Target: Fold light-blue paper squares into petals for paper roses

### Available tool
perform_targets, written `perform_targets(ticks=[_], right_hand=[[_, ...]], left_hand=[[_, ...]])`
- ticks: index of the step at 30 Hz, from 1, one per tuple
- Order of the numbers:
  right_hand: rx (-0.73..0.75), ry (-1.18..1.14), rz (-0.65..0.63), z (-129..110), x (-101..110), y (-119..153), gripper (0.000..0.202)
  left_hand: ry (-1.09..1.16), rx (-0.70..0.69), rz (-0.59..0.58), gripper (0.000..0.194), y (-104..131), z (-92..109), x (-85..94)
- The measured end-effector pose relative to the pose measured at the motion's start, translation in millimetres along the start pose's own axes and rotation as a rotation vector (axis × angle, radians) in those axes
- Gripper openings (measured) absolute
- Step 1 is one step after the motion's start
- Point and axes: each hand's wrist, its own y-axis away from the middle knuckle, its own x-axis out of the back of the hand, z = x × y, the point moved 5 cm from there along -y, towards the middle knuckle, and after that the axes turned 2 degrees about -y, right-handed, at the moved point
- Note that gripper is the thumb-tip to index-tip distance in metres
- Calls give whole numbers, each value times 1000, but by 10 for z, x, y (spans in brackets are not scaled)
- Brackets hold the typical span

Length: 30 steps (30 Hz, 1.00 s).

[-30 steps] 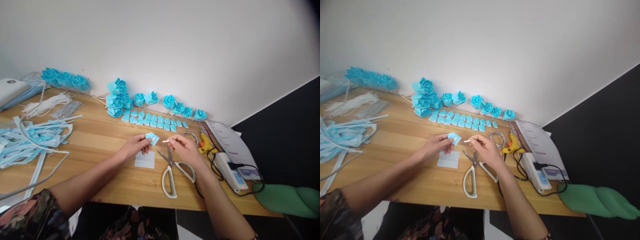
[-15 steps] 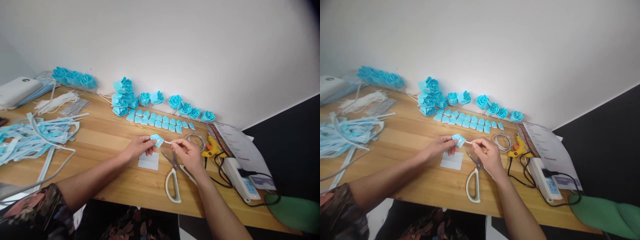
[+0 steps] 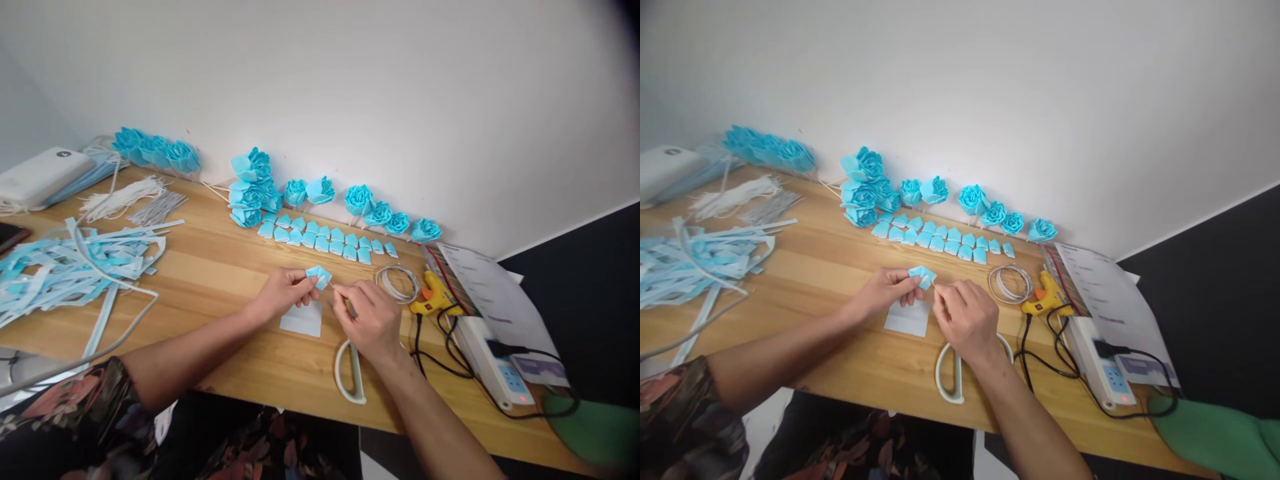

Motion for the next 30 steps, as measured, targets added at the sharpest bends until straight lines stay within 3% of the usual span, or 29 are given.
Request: perform_targets(ticks=[13, 22, 25, 28, 30], right_hand=[[31, 63, -57, -66, -74, -17, 13], [0, -34, -128, -49, -114, -15, 9], [-114, -216, -128, 39, -77, -20, 11], [-338, -412, -57, 208, -39, -9, 11], [-467, -560, -74, 297, -83, 10, 16]], left_hand=[[12, -6, -29, 29, 17, 2, -35], [16, -29, -61, 32, -7, -26, -33], [33, -26, -45, 32, -25, -22, -11], [44, -21, -59, 32, -27, -16, -15], [38, -22, -76, 33, -19, -11, -27]])
